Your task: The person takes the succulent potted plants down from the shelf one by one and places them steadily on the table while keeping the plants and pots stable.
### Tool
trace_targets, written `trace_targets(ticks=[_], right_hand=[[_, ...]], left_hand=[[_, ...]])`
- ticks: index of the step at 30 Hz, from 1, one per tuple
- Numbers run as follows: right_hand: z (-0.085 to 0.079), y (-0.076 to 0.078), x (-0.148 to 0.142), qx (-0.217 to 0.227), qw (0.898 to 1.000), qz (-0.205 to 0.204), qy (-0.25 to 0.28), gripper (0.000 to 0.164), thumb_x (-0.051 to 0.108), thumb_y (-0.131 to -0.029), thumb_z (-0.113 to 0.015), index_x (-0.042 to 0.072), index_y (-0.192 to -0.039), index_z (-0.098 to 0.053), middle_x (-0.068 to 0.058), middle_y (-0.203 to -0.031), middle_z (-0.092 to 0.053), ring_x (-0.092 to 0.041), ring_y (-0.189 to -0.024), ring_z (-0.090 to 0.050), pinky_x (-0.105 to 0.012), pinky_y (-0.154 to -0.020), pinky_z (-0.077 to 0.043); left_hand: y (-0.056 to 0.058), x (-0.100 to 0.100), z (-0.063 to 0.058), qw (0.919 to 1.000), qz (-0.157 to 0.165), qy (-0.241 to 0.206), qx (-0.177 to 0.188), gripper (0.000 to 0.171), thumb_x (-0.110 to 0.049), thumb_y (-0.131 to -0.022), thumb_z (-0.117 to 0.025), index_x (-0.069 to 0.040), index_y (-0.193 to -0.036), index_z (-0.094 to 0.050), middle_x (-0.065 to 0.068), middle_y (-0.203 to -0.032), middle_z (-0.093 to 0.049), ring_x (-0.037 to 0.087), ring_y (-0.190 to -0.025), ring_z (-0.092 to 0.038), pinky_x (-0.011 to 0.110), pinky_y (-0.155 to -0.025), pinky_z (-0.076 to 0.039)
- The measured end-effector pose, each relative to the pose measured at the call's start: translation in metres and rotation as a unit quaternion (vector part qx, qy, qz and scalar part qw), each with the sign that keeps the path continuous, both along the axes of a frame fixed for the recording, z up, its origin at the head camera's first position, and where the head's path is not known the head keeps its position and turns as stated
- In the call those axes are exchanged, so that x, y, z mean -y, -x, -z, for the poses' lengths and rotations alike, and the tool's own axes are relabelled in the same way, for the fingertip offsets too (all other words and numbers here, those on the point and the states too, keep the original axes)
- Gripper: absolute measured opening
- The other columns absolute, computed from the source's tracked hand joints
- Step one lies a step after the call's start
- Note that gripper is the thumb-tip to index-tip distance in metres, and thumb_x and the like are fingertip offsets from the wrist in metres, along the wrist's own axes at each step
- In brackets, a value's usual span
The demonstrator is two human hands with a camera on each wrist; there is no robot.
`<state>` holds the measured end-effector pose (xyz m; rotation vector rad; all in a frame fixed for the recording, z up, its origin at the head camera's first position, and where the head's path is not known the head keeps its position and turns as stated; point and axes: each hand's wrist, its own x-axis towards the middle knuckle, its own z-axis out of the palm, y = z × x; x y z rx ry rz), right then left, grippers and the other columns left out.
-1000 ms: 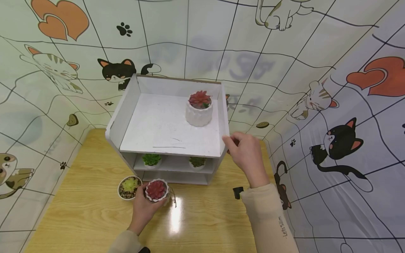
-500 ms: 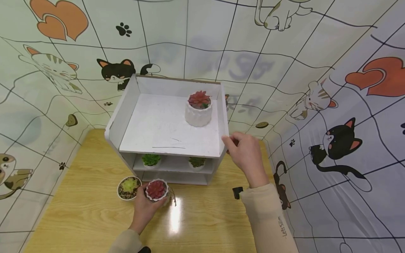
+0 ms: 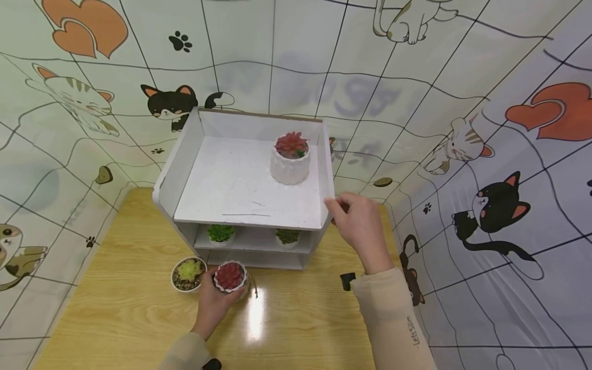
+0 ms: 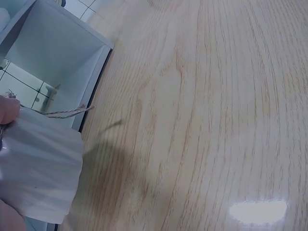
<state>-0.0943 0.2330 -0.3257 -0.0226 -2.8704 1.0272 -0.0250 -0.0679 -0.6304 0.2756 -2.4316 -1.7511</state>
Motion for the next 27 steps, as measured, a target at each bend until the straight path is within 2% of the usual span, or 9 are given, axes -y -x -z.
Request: trace_targets(ticks=[20,27], right_hand=[[-0.0006,0.0013,-0.0005,0.002,1.0,0.004,-0.001,0.035,0.032,-0.104,-0.064,0.006,-0.081,-0.071,-0.012,-0.08,-0.075,-0.023,-0.072,-0.072,-0.036,-0.064,-0.056],[-0.0007,0.0011,-0.0009,-0.002,1.0,0.002,0.003,0.035,0.032,-0.104,-0.064,0.006,-0.081,-0.072,-0.01,-0.078,-0.075,-0.023,-0.072,-0.073,-0.036,-0.063,-0.056]], left_hand=[[0.0023,-0.0009,0.0093,0.9998,-0.008,0.004,0.02,0.09,-0.006,-0.069,-0.096,0.008,-0.14,-0.043,0.029,-0.133,-0.054,0.044,-0.126,-0.056,0.057,-0.109,-0.048],[0.0026,-0.0019,0.0104,0.9997,-0.011,-0.009,0.018,0.09,-0.002,-0.069,-0.095,0.008,-0.142,-0.043,0.029,-0.136,-0.053,0.044,-0.128,-0.055,0.056,-0.11,-0.046]])
